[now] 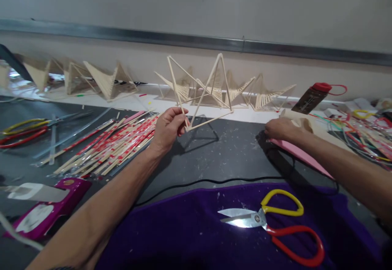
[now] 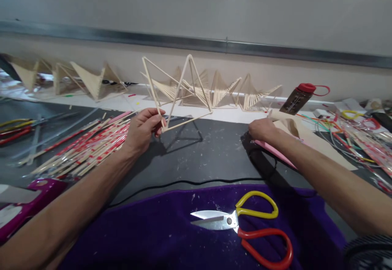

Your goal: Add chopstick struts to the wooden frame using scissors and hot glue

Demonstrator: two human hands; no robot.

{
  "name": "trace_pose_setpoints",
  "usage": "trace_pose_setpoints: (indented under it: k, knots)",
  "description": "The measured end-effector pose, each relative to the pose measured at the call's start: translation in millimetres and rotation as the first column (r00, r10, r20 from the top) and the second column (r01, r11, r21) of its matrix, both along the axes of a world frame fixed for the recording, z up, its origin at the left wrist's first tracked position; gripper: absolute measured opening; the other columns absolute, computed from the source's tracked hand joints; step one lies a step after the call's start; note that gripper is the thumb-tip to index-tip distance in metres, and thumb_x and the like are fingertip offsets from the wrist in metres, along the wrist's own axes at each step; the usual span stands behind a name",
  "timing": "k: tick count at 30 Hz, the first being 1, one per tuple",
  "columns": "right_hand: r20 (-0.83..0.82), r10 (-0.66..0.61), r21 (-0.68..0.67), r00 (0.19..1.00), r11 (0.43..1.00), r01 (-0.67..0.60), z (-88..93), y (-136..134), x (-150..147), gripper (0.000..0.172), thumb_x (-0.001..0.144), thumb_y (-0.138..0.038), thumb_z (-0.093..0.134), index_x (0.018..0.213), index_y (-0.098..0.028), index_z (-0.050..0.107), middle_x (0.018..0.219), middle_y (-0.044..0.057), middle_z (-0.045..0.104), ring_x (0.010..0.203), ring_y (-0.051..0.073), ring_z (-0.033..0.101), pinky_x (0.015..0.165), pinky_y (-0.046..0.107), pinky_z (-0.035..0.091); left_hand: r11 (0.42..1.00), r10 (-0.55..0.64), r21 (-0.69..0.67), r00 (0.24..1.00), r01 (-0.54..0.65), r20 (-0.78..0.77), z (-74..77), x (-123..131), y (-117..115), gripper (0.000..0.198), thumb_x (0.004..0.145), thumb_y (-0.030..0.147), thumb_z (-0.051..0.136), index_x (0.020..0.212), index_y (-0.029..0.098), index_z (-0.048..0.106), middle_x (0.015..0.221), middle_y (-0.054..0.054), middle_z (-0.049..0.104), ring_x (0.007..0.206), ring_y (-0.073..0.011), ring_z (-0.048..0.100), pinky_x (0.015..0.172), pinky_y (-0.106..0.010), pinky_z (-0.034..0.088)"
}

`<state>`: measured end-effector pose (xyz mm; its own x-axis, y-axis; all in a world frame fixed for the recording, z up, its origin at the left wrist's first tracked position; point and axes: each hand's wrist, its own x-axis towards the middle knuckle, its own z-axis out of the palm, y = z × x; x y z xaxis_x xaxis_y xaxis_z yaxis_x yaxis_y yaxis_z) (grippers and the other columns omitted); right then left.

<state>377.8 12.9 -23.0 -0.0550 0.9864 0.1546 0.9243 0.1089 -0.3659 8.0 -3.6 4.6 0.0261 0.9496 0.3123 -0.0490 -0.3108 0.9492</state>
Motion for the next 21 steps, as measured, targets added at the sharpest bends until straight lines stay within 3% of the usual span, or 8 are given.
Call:
trace_pose_setpoints:
  k: [2,5,7,10,15,18,21]
  knots:
    - [0.099,0.063,-0.016,0.993,0.998,-0.062,0.1,-1,-13,0.023,0.072,-0.018,0.066,0.05,-0.017,0.058,0.067,0.016,0.065,0.085,0.031,0.062,0.076,0.043,0.042,1.0,-0.011,0.005,1.0,0.011,-0.001,-0.8,0,0,0.014,0.075,0.021,0.057,0.087,0.016,0.059,0.06,0.002,0.059,0.038,-0.0062,0.045,0.036,-0.018,0.034]
    - [0.2,0.235,-0.047,0.951,0.972,-0.23,-10.0,1,-53,0.012,0.08,-0.022,0.057,0.079,-0.019,0.069,0.093,0.014,0.068,0.094,0.027,0.061,0.083,0.038,0.043,1.0,-0.016,0.011,1.0,0.016,-0.007,-1.0,1,0,0.014,0.075,0.021,0.056,0.088,0.016,0.059,0.06,0.002,0.059,0.038,-0.0062,0.044,0.035,-0.018,0.033]
    - [0.232,0.337,-0.054,0.912,0.941,-0.334,-19.2,4,-80,0.024,0.085,-0.025,0.051,0.104,-0.022,0.066,0.113,0.011,0.064,0.106,0.024,0.057,0.091,0.035,0.041,1.0,-0.007,0.012,1.0,0.007,-0.016,-0.4,1,0,0.014,0.075,0.021,0.056,0.088,0.016,0.059,0.06,0.002,0.059,0.038,-0.0061,0.044,0.035,-0.018,0.033]
    - [0.271,0.42,-0.062,0.866,0.906,-0.419,-30.0,0,-103,0.036,0.089,-0.028,0.045,0.121,-0.017,0.057,0.129,0.013,0.054,0.12,0.025,0.048,0.098,0.037,0.037,1.0,0.0,0.012,1.0,0.0,-0.017,0.8,1,-2,0.015,0.074,0.022,0.056,0.088,0.016,0.059,0.06,0.002,0.059,0.038,-0.0061,0.044,0.035,-0.018,0.033]
    - [0.357,0.538,-0.056,0.764,0.828,-0.557,-35.5,-42,-92,0.044,0.092,-0.028,0.036,0.129,-0.006,0.049,0.134,0.018,0.049,0.123,0.025,0.044,0.102,0.038,0.036,1.0,-0.025,-0.006,1.0,0.025,-0.003,-0.5,3,-3,0.015,0.074,0.023,0.057,0.088,0.015,0.059,0.06,0.002,0.06,0.038,-0.0061,0.044,0.035,-0.018,0.033]
    - [0.367,0.572,-0.05,0.733,0.8,-0.598,-32.2,-74,-83,0.045,0.093,-0.028,0.036,0.13,-0.007,0.049,0.133,0.018,0.05,0.119,0.025,0.047,0.098,0.039,0.039,0.998,-0.058,-0.011,0.998,0.058,-0.017,-3.9,6,-4,0.016,0.075,0.023,0.057,0.089,0.015,0.058,0.06,0.002,0.059,0.038,-0.0063,0.044,0.035,-0.018,0.033]
    - [0.362,0.572,-0.074,0.736,0.805,-0.589,-28.5,-88,-84,0.042,0.092,-0.029,0.039,0.127,-0.011,0.052,0.129,0.015,0.054,0.113,0.024,0.052,0.095,0.037,0.042,0.996,-0.084,-0.038,0.995,0.082,-0.048,-8.4,11,-6,0.015,0.077,0.023,0.056,0.089,0.015,0.057,0.06,0.002,0.059,0.039,-0.0064,0.044,0.036,-0.018,0.033]
